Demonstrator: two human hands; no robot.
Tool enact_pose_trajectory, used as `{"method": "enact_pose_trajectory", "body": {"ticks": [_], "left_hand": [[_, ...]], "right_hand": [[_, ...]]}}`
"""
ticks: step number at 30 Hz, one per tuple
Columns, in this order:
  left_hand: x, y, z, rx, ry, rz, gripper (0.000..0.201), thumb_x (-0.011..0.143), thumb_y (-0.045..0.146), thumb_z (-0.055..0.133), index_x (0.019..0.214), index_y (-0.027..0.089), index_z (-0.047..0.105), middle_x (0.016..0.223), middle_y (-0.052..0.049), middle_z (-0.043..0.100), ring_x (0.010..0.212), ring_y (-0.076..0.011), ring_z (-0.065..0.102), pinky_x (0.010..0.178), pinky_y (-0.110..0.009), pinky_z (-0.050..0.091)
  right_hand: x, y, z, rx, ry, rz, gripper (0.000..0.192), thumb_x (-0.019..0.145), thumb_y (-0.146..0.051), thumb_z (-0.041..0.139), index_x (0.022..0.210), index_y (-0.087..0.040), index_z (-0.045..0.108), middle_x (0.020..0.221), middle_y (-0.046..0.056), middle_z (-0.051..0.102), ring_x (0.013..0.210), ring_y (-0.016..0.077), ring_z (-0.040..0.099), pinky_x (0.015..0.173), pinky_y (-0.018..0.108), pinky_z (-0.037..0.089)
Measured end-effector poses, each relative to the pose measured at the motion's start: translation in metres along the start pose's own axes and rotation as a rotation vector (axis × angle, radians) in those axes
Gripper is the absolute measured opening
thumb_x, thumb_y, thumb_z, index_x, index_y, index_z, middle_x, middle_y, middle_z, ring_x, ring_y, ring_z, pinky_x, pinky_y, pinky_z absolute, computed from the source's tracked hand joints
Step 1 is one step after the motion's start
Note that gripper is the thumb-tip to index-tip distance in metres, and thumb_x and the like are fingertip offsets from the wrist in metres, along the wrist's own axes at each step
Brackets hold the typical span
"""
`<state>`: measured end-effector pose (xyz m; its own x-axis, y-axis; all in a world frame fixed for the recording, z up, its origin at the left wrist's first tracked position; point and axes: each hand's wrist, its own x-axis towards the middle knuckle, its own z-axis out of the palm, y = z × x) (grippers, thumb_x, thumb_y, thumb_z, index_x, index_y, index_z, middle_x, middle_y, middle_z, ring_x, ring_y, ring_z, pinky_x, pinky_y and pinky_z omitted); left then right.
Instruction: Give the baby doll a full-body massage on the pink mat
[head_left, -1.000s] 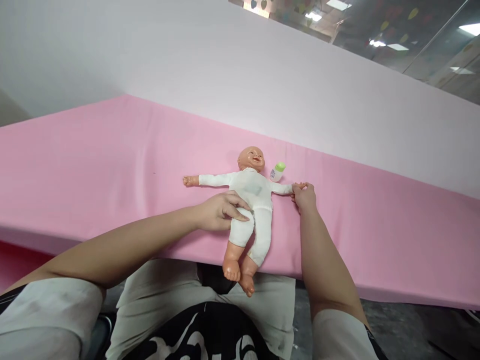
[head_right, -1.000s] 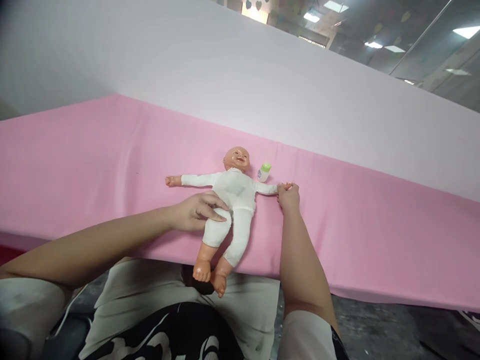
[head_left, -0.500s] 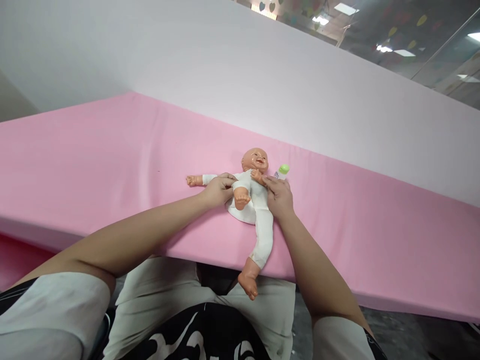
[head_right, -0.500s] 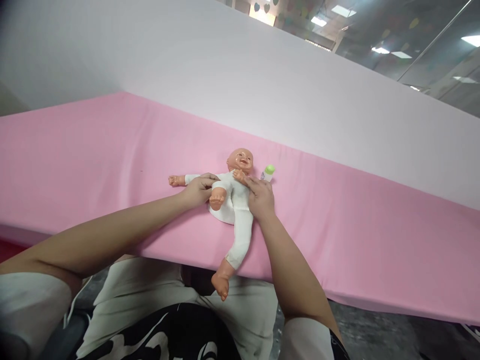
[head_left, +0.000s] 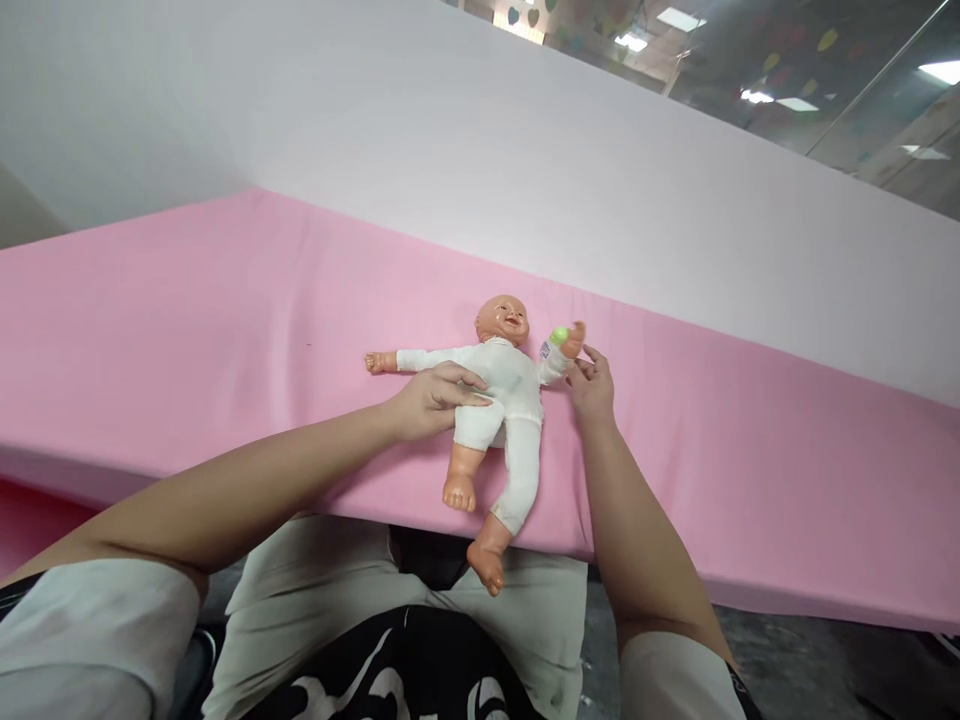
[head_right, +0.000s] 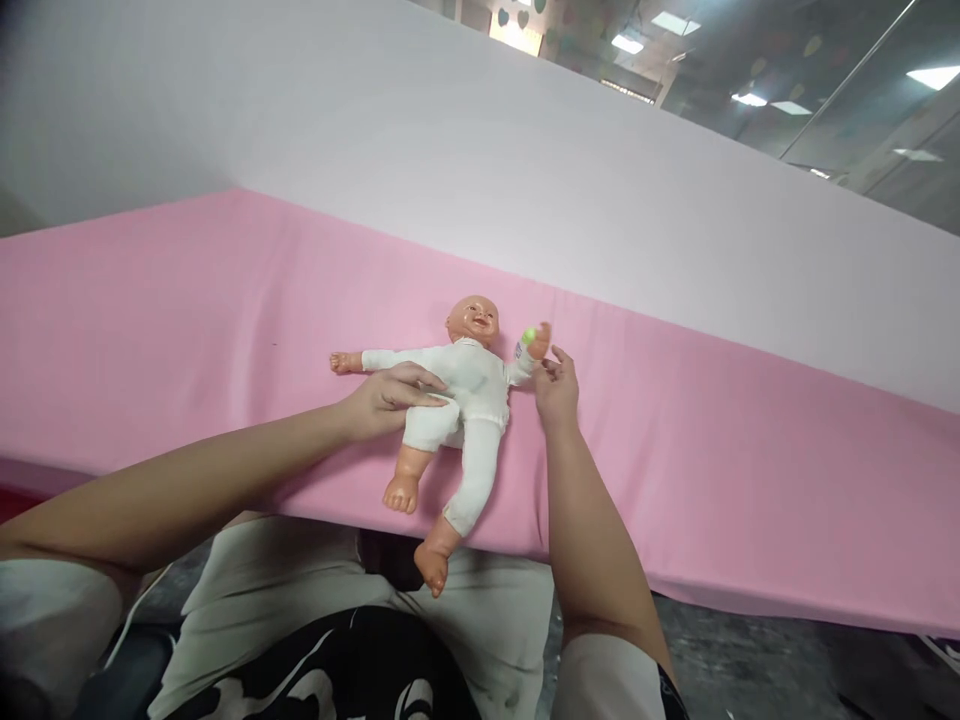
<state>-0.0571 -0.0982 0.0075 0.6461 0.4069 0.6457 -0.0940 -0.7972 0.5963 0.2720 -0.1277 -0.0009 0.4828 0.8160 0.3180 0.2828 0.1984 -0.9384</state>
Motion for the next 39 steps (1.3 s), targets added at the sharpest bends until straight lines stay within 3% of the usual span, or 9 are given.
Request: {"method": "enact_pose_trajectory", "body": {"ticks": [6,9,12,16,19,24,28,35,39], "left_hand": [[-0.002,0.017,0.011,0.037,-0.064,0.180,0.016,0.094,0.038,0.075,0.104,0.034,0.086,0.112,-0.010,0.079,0.099,-0.0219,0.072,0.090,-0.038,0.061],[-0.003,0.018,0.014,0.032,-0.053,0.185,0.017,0.094,0.036,0.074,0.105,0.032,0.086,0.112,-0.010,0.079,0.097,-0.0213,0.073,0.088,-0.037,0.061],[-0.003,0.015,0.013,0.018,0.014,0.139,0.019,0.093,0.031,0.074,0.108,0.029,0.085,0.111,-0.010,0.078,0.099,-0.0208,0.073,0.086,-0.035,0.062],[-0.001,0.005,0.008,0.074,0.163,-0.092,0.021,0.092,0.029,0.070,0.106,0.026,0.086,0.106,-0.007,0.078,0.099,-0.0203,0.073,0.091,-0.035,0.061],[0.004,-0.005,0.006,0.112,0.224,-0.314,0.022,0.087,0.026,0.065,0.097,0.023,0.085,0.104,-0.006,0.076,0.099,-0.0212,0.072,0.093,-0.035,0.059],[0.009,-0.022,0.006,0.076,0.234,-0.487,0.018,0.084,0.029,0.064,0.082,0.019,0.079,0.101,-0.007,0.074,0.093,-0.0217,0.071,0.082,-0.033,0.060],[0.009,-0.028,0.006,0.086,0.236,-0.502,0.019,0.083,0.031,0.065,0.082,0.018,0.079,0.100,-0.009,0.073,0.091,-0.0218,0.071,0.077,-0.033,0.059],[0.010,-0.013,0.000,-0.006,0.183,-0.406,0.018,0.081,0.031,0.068,0.083,0.019,0.081,0.101,-0.008,0.075,0.091,-0.0203,0.072,0.081,-0.031,0.060],[0.007,0.003,-0.003,-0.150,0.037,-0.322,0.018,0.085,0.036,0.077,0.085,0.020,0.085,0.100,-0.009,0.076,0.090,-0.0204,0.074,0.080,-0.031,0.061]], "right_hand": [[0.017,0.007,-0.030,0.237,0.158,0.401,0.035,0.085,-0.035,0.076,0.117,-0.024,0.065,0.080,-0.002,0.069,0.062,0.0119,0.065,0.056,0.022,0.058],[0.020,0.010,-0.037,0.271,0.083,0.504,0.019,0.083,-0.028,0.074,0.099,-0.021,0.067,0.075,0.000,0.068,0.060,0.0127,0.064,0.055,0.023,0.060],[0.018,0.014,-0.036,0.247,0.092,0.477,0.033,0.082,-0.027,0.075,0.113,-0.024,0.063,0.088,0.002,0.074,0.072,0.0160,0.072,0.068,0.029,0.065],[0.010,0.014,-0.019,0.185,0.075,0.255,0.067,0.086,-0.036,0.074,0.145,-0.028,0.043,0.131,0.008,0.072,0.108,0.0205,0.075,0.095,0.040,0.064],[-0.001,0.008,0.002,0.058,-0.068,-0.035,0.071,0.090,-0.042,0.069,0.152,-0.027,0.039,0.153,0.013,0.059,0.127,0.0243,0.068,0.107,0.048,0.059],[-0.023,-0.013,0.032,-0.350,-0.379,-0.444,0.055,0.097,-0.042,0.061,0.150,-0.026,0.055,0.156,0.012,0.059,0.144,0.0295,0.055,0.125,0.055,0.041],[-0.030,-0.026,0.041,-0.548,-0.551,-0.599,0.044,0.102,-0.037,0.054,0.144,-0.027,0.064,0.153,0.008,0.063,0.149,0.0300,0.050,0.130,0.059,0.030],[-0.027,-0.023,0.036,-0.431,-0.260,-0.295,0.053,0.085,-0.045,0.077,0.133,-0.024,0.067,0.128,0.010,0.075,0.119,0.0319,0.067,0.108,0.054,0.053],[-0.008,-0.009,0.014,-0.051,-0.162,-0.027,0.058,0.079,-0.051,0.079,0.128,-0.022,0.065,0.119,0.009,0.076,0.107,0.0257,0.072,0.099,0.046,0.058]]}}
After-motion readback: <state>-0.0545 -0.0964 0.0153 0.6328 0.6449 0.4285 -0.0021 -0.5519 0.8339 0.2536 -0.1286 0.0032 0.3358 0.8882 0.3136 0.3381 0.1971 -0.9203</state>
